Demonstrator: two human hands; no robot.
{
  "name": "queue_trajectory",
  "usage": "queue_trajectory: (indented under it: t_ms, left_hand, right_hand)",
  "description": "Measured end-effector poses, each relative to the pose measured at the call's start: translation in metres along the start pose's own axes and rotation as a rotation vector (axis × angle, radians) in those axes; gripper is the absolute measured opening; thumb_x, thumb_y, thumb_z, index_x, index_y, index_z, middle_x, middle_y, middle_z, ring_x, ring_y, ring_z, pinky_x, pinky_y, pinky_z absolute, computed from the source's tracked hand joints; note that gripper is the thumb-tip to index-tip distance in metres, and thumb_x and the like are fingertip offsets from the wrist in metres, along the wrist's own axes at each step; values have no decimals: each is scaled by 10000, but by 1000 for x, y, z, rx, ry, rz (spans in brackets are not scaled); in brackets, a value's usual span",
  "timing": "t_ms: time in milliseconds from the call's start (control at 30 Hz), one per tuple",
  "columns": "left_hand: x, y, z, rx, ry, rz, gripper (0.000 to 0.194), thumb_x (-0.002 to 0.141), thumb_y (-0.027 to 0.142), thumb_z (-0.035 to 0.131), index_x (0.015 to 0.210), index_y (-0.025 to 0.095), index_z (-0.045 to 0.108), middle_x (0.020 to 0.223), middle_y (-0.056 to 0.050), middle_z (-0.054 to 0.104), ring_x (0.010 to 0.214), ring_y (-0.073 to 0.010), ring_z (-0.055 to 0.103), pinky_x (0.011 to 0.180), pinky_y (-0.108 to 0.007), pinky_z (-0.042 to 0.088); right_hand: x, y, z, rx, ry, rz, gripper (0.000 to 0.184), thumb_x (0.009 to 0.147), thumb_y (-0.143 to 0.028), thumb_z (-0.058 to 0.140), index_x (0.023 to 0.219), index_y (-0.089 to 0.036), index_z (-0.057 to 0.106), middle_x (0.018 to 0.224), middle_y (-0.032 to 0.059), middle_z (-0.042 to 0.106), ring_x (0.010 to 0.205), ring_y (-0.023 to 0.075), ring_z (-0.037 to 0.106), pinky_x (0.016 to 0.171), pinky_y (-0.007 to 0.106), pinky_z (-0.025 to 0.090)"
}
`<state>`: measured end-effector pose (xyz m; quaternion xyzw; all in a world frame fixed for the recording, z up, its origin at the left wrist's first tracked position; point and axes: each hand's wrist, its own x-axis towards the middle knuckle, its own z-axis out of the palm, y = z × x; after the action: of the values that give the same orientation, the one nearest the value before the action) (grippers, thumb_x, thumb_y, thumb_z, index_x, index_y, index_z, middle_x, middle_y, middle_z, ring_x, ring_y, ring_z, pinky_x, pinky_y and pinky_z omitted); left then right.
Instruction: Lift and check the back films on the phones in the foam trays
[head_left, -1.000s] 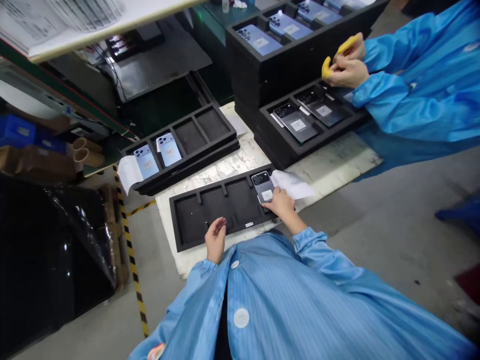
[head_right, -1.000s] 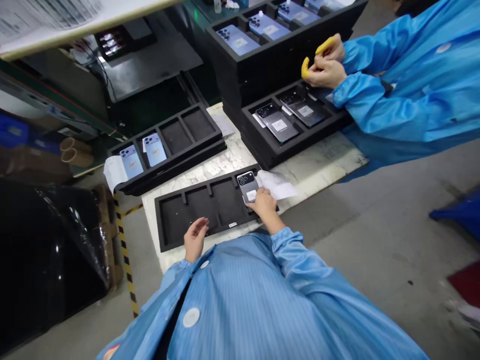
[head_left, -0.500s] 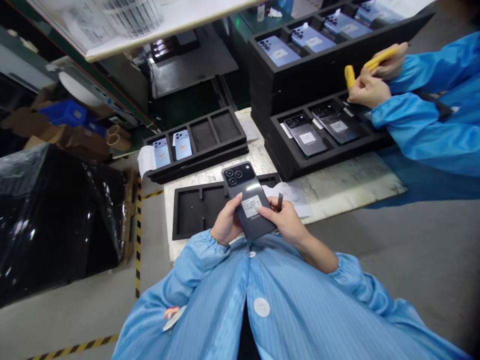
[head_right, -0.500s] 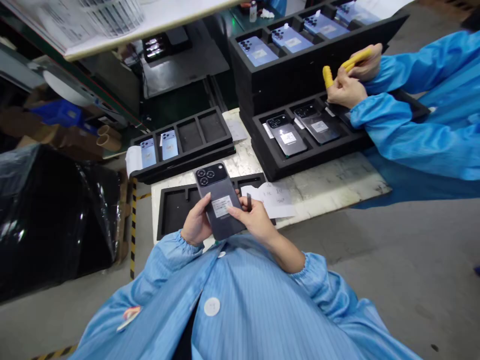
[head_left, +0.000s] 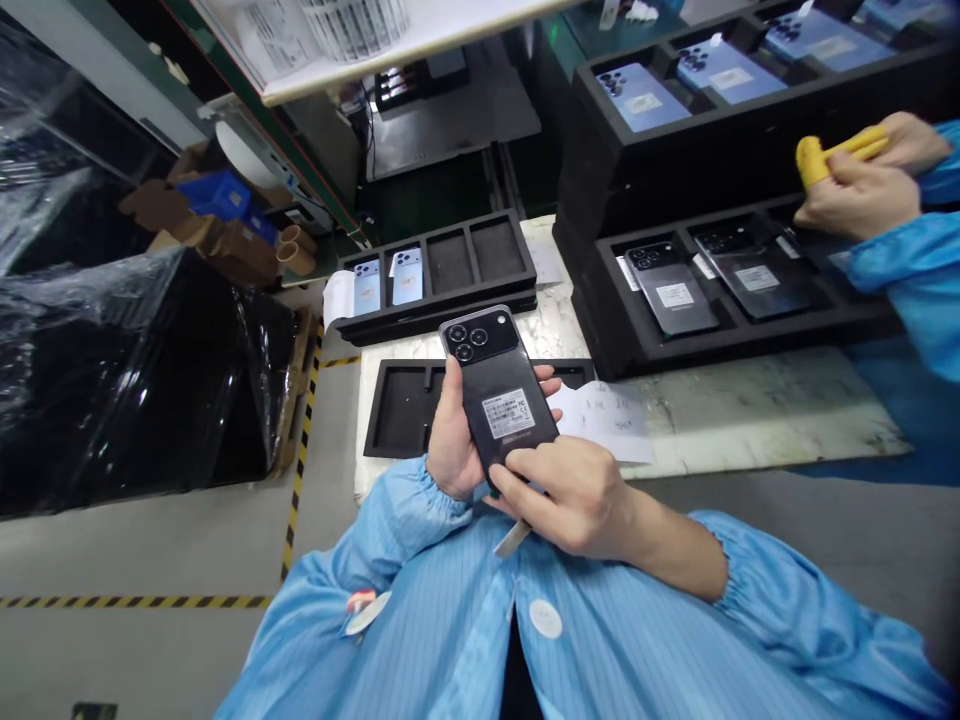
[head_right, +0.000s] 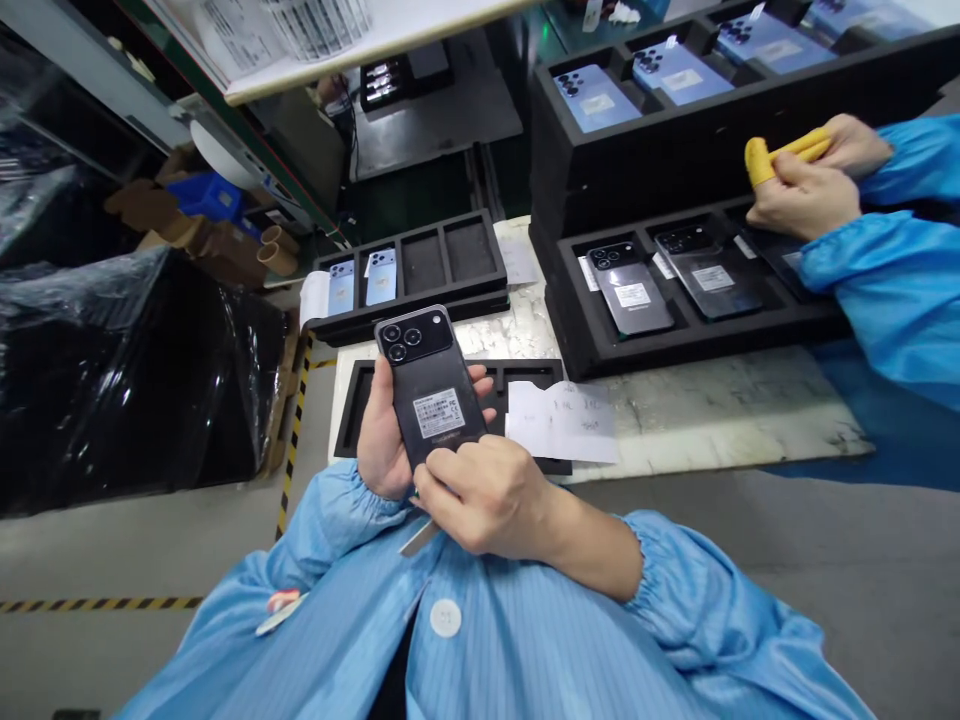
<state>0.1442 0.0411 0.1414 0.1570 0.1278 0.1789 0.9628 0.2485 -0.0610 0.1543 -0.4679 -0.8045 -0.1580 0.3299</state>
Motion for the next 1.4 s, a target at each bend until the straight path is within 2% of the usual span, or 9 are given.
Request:
queue_trajectory:
  t_ms: [267, 367, 500, 600, 700, 833, 1033, 1200, 1400]
  left_hand:
    - [3, -2, 3, -49, 94, 3, 912, 808, 779, 223, 1129, 19, 612, 1002, -165, 678, 878, -248, 655, 831, -376, 515]
    - [1, -8, 8, -69, 156, -14, 846, 824, 759, 237, 1014, 45, 650, 896, -137, 683, 802, -209, 651, 793, -323, 516]
    - [-3, -20, 11, -46, 145, -70, 763, 807, 757, 319, 990, 99, 660, 857, -117, 680, 740, -207, 645, 718, -332, 525]
    - [-6, -25, 7, -27, 78, -215, 892, 741, 829, 298, 1082, 77, 637, 977, -155, 667, 797, -254, 652, 741, -390, 526]
    - [-8, -25, 4, -48, 64, -244, 932, 766, 818, 227, 1107, 45, 620, 1020, -175, 657, 835, -257, 653, 777, -393, 518]
    - [-9, -24, 3, -18, 30, -317, 971, 759, 828, 188, 1132, 34, 607, 978, -187, 669, 836, -267, 664, 772, -372, 506]
    - [-11, -27, 2, 27, -32, -365, 961, 747, 837, 216, 1135, 49, 604, 982, -179, 672, 827, -251, 666, 786, -355, 495]
    - [-11, -26, 0, 22, -40, -399, 973, 735, 845, 237, 1147, 41, 599, 995, -175, 669, 833, -253, 667, 773, -344, 501]
    - [-9, -25, -1, 16, -25, -391, 971, 745, 838, 211, 1167, 49, 588, 1003, -179, 667, 865, -263, 664, 793, -352, 501]
  right_hand:
    - [-3, 1, 0, 89, -36, -20, 119, 839, -125, 577, 741, -118, 645, 632, 11, 573, 536, 107, 455, 466, 289, 276]
    - [7, 14, -12, 241, -74, 153, 174, 897, -144, 489, 794, -123, 627, 732, 41, 583, 626, 109, 506, 521, 254, 363]
    - [27, 61, -29, 442, -93, 440, 160, 908, -216, 496, 796, -139, 582, 788, 41, 570, 736, 119, 527, 648, 252, 427]
    - [35, 98, -27, 662, -181, 656, 213, 886, -324, 550, 782, -146, 601, 759, 24, 582, 710, 122, 533, 642, 256, 430]
    - [36, 118, -17, 932, -278, 770, 253, 838, -383, 617, 774, -138, 633, 795, 38, 630, 717, 128, 557, 636, 255, 442]
    - [35, 125, -5, 1079, -284, 872, 261, 800, -383, 666, 752, -126, 653, 809, 62, 664, 651, 108, 554, 558, 231, 425]
    - [37, 132, 2, 1245, -266, 927, 283, 706, -388, 748, 688, -127, 642, 751, 66, 681, 700, 150, 624, 630, 266, 500]
    - [34, 138, 9, 1294, -267, 1023, 286, 658, -364, 783, 671, -118, 637, 713, 68, 676, 598, 134, 602, 533, 245, 487]
    - [31, 140, 15, 1308, -249, 1057, 264, 639, -332, 794, 667, -117, 643, 662, 55, 656, 552, 112, 570, 525, 239, 494]
